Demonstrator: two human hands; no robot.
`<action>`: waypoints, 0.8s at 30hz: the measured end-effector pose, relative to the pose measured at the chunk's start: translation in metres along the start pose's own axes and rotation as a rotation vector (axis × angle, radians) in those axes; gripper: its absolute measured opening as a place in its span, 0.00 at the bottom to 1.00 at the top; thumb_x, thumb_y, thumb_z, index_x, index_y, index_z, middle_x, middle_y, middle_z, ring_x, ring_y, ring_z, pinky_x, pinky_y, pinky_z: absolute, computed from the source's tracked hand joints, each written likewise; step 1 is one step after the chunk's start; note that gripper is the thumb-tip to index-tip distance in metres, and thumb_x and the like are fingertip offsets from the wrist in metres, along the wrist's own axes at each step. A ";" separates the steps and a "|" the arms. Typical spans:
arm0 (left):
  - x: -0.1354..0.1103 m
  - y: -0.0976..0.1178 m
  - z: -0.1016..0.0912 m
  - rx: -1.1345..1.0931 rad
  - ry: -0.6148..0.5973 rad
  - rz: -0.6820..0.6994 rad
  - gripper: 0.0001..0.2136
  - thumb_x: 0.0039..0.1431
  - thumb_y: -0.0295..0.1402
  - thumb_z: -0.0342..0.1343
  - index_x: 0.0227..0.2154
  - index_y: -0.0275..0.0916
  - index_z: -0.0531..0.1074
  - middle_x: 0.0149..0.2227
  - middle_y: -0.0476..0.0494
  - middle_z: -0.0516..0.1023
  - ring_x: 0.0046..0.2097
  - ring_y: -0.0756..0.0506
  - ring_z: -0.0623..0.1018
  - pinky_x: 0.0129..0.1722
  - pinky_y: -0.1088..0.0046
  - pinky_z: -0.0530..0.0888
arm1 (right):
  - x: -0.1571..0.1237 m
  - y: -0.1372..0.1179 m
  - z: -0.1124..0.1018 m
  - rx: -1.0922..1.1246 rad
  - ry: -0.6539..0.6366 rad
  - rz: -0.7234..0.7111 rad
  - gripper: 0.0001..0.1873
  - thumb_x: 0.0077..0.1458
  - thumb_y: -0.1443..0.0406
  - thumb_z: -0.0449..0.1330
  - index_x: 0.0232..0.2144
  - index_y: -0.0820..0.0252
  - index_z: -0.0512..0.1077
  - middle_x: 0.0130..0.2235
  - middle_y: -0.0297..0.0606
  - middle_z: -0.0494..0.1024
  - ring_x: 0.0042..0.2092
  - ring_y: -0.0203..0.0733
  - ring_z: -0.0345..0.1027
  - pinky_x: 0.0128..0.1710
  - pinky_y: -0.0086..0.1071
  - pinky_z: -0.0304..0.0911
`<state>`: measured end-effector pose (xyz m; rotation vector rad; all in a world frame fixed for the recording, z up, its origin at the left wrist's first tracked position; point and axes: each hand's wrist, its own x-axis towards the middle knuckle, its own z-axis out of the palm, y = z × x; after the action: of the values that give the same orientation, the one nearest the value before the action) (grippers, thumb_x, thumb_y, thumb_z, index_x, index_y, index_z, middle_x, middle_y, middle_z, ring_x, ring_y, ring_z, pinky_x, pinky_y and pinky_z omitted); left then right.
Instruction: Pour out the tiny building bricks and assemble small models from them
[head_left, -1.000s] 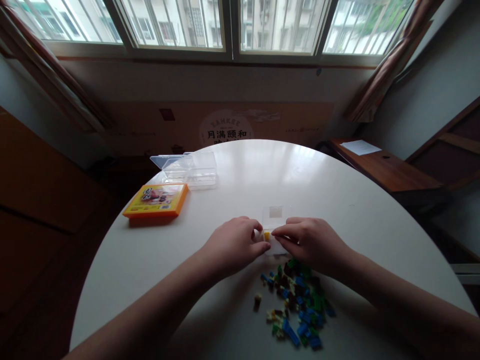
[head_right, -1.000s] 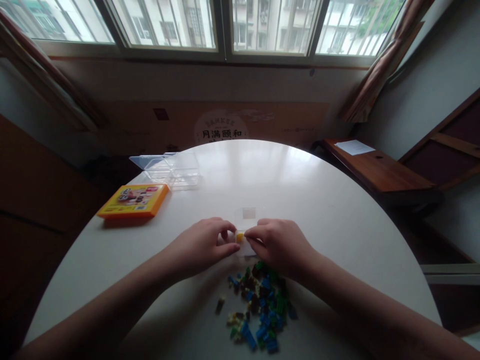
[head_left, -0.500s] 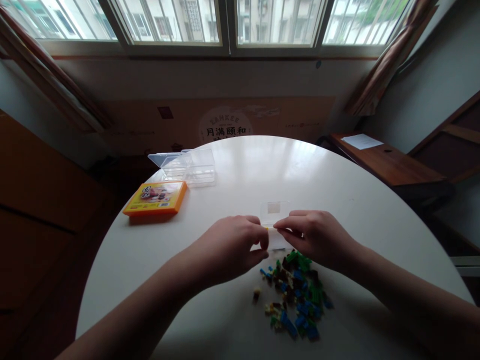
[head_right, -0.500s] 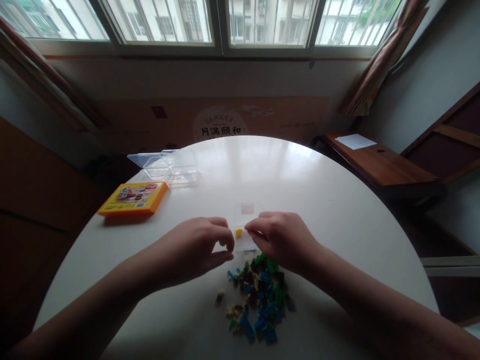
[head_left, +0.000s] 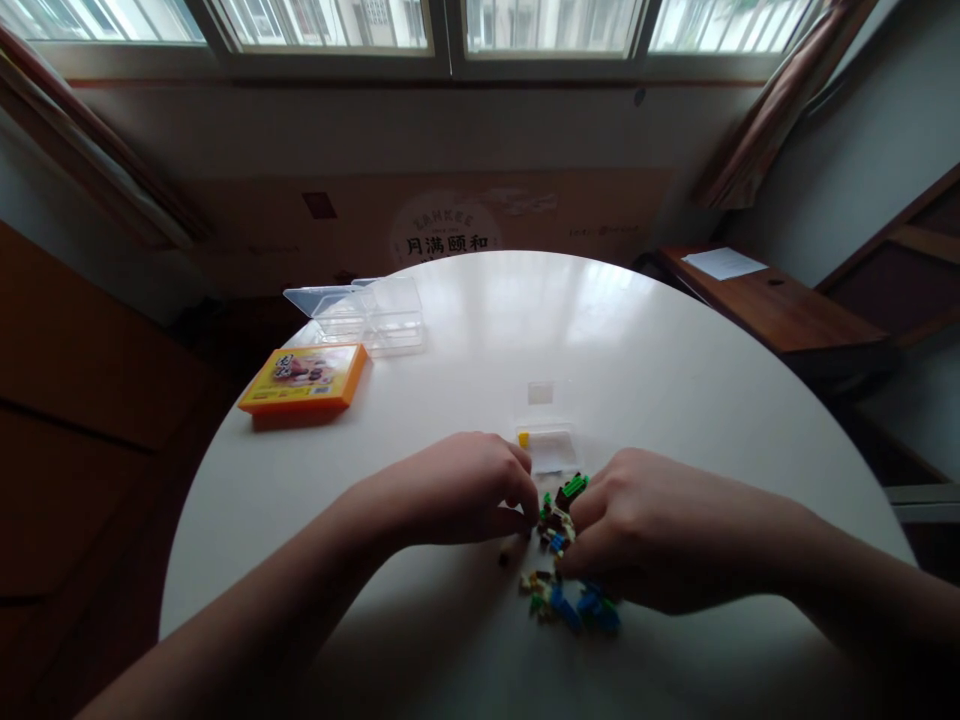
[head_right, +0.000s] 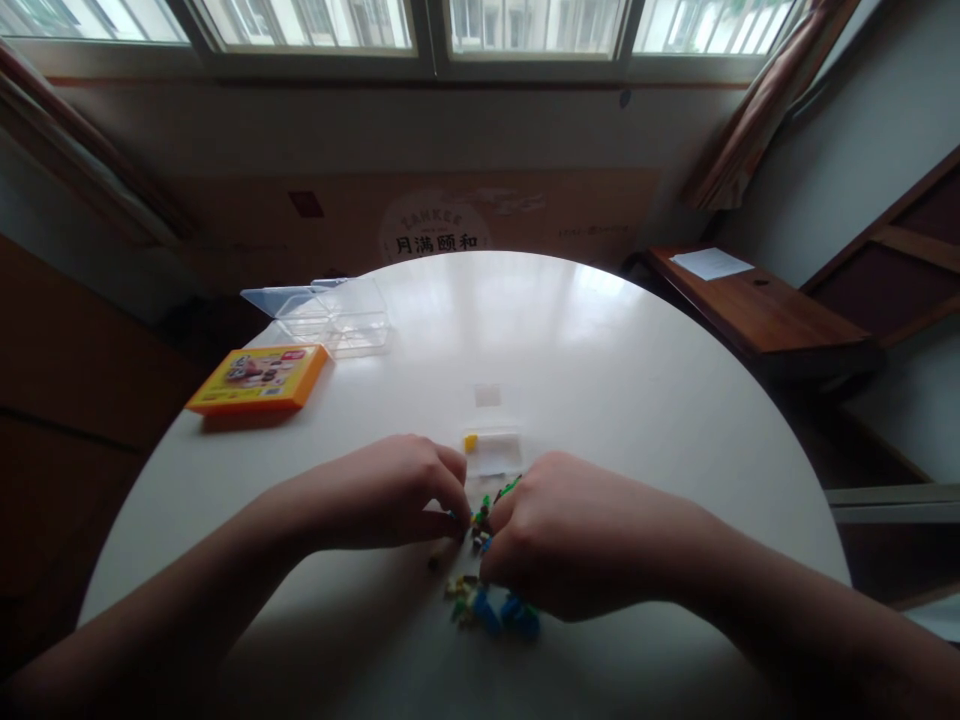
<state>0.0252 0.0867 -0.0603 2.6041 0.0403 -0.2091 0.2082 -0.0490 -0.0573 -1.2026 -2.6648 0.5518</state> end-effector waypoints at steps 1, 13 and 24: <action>0.000 0.000 0.000 -0.001 -0.005 0.005 0.08 0.54 0.26 0.62 0.33 0.47 0.82 0.34 0.52 0.80 0.32 0.51 0.77 0.33 0.78 0.69 | 0.001 -0.001 0.001 -0.004 -0.017 -0.003 0.12 0.57 0.69 0.57 0.23 0.57 0.72 0.27 0.30 0.74 0.29 0.31 0.62 0.30 0.27 0.53; -0.007 0.001 -0.007 0.012 -0.014 -0.012 0.10 0.53 0.26 0.63 0.34 0.48 0.82 0.34 0.52 0.80 0.32 0.51 0.77 0.33 0.77 0.69 | -0.003 0.003 0.000 -0.009 -0.062 0.069 0.11 0.56 0.70 0.56 0.25 0.56 0.74 0.27 0.32 0.75 0.28 0.33 0.63 0.29 0.28 0.52; -0.003 0.001 0.000 0.035 0.015 -0.013 0.10 0.56 0.27 0.61 0.36 0.50 0.82 0.36 0.52 0.79 0.32 0.51 0.76 0.32 0.76 0.68 | -0.002 0.007 0.001 -0.013 -0.039 0.050 0.10 0.57 0.69 0.56 0.27 0.55 0.76 0.28 0.31 0.76 0.28 0.32 0.63 0.29 0.28 0.50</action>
<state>0.0228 0.0856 -0.0592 2.6407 0.0592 -0.1972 0.2138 -0.0464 -0.0613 -1.2777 -2.6813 0.5722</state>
